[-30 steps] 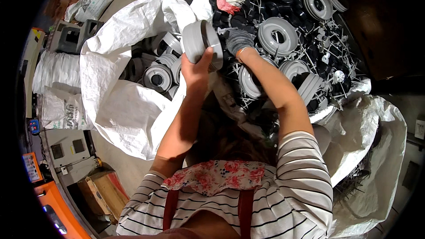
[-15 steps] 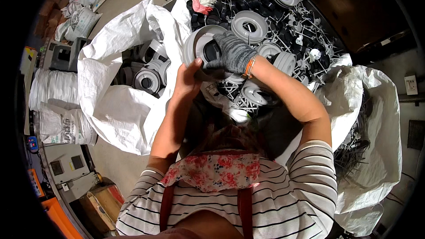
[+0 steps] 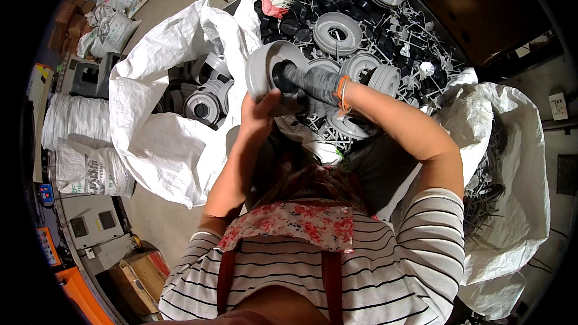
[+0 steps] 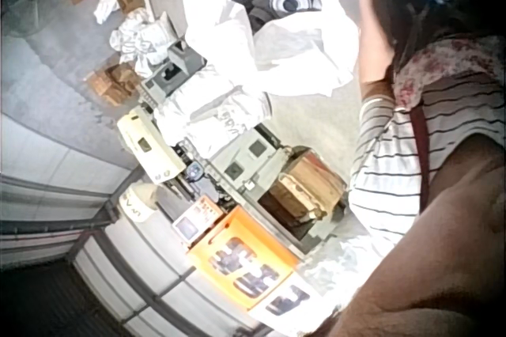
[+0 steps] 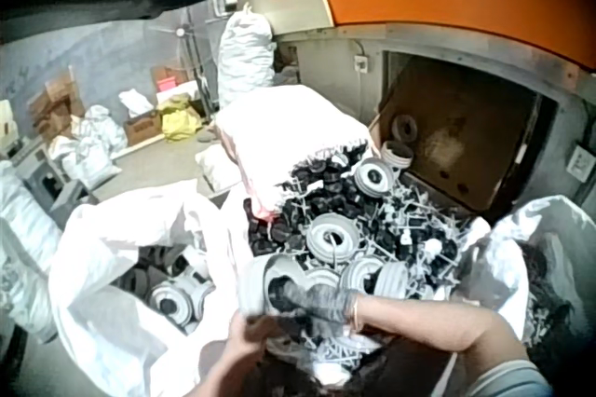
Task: The person sits on the floor and sorts grey circular plastic parts from a large white sack filled with mixed plastic waste. They pick up individual parts, inspect them, and place them into a separate white sack to their left.
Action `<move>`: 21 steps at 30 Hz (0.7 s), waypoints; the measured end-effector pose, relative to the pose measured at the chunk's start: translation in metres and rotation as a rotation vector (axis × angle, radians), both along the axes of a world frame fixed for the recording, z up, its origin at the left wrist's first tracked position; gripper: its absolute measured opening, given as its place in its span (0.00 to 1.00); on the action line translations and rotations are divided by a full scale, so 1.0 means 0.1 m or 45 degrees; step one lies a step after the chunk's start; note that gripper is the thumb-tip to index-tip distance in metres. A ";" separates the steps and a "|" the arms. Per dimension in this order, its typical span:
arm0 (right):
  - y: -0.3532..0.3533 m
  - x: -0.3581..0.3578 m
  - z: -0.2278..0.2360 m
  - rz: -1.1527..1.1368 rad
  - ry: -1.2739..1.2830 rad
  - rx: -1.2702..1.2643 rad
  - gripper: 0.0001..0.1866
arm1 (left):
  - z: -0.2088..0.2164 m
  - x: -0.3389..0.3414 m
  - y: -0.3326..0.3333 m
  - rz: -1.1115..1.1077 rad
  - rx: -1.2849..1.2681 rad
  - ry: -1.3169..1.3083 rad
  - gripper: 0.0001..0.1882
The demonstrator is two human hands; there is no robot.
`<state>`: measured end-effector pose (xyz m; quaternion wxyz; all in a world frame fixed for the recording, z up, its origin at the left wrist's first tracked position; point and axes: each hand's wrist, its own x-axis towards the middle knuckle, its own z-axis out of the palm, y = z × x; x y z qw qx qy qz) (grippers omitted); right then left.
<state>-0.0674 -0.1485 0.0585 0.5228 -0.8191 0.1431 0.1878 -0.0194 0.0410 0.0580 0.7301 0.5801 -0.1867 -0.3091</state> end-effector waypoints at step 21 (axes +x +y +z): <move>-1.07 1.00 -1.13 -0.082 -0.127 -1.283 0.18 | -0.06 0.74 0.19 0.505 0.106 -0.121 0.27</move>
